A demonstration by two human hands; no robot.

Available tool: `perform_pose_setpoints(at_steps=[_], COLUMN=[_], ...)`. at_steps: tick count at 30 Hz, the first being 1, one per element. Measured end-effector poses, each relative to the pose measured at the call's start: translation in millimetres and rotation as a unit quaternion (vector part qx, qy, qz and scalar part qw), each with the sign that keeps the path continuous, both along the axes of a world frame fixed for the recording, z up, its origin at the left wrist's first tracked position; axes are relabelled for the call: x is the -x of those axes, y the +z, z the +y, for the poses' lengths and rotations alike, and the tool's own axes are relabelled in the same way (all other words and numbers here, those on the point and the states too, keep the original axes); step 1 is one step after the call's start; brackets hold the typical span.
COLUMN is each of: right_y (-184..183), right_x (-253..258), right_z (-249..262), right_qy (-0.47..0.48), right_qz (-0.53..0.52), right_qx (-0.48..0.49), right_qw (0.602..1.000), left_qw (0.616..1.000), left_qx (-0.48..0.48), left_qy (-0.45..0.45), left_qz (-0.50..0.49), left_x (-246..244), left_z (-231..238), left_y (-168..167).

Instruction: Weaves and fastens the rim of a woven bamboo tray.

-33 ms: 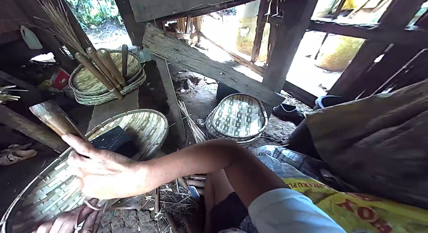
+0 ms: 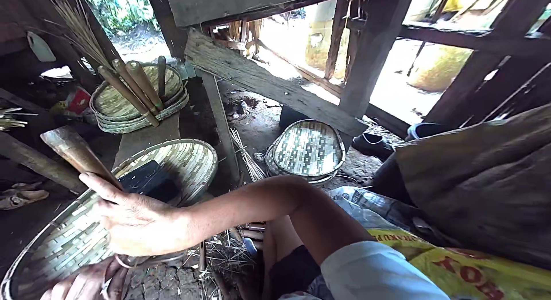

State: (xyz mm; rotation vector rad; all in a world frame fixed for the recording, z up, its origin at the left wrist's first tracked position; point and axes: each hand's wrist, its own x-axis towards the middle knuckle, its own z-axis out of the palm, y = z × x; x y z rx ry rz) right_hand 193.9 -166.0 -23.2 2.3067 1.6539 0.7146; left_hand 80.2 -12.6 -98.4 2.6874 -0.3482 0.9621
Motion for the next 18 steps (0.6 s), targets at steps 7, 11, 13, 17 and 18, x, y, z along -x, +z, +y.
perform_pose_setpoints(at_steps=[7, 11, 13, 17, 18], right_y=[1.4, -20.2, -46.7, -79.2, -71.7], right_x=[-2.2, 22.4, 33.4, 32.8, 31.6], right_z=[-15.4, -38.5, -48.1, -51.6, -54.2], right_qy=[0.166, 0.178, 0.168, 0.188, 0.184], right_qz=[-0.124, -0.054, -0.048, -0.022, 0.008], right_qx=[-0.19, -0.245, -0.248, -0.223, -0.209], right_qw=[0.96, 0.951, 0.953, 0.956, 0.961], left_qw=[0.998, 0.995, 0.99, 0.977, 0.974], left_qx=[0.041, 0.093, 0.142, 0.175, 0.18], left_qy=[-0.001, -0.011, 0.019, 0.103, 0.113], left_qz=[-0.052, -0.025, 0.007, 0.07, 0.076], left_x=[-2.3, 0.5, 1.9, 3.1, 2.8], left_z=[-4.1, -4.9, -13.3, -31.1, -33.4], left_y=[-18.6, -14.3, -8.3, 5.2, 6.8])
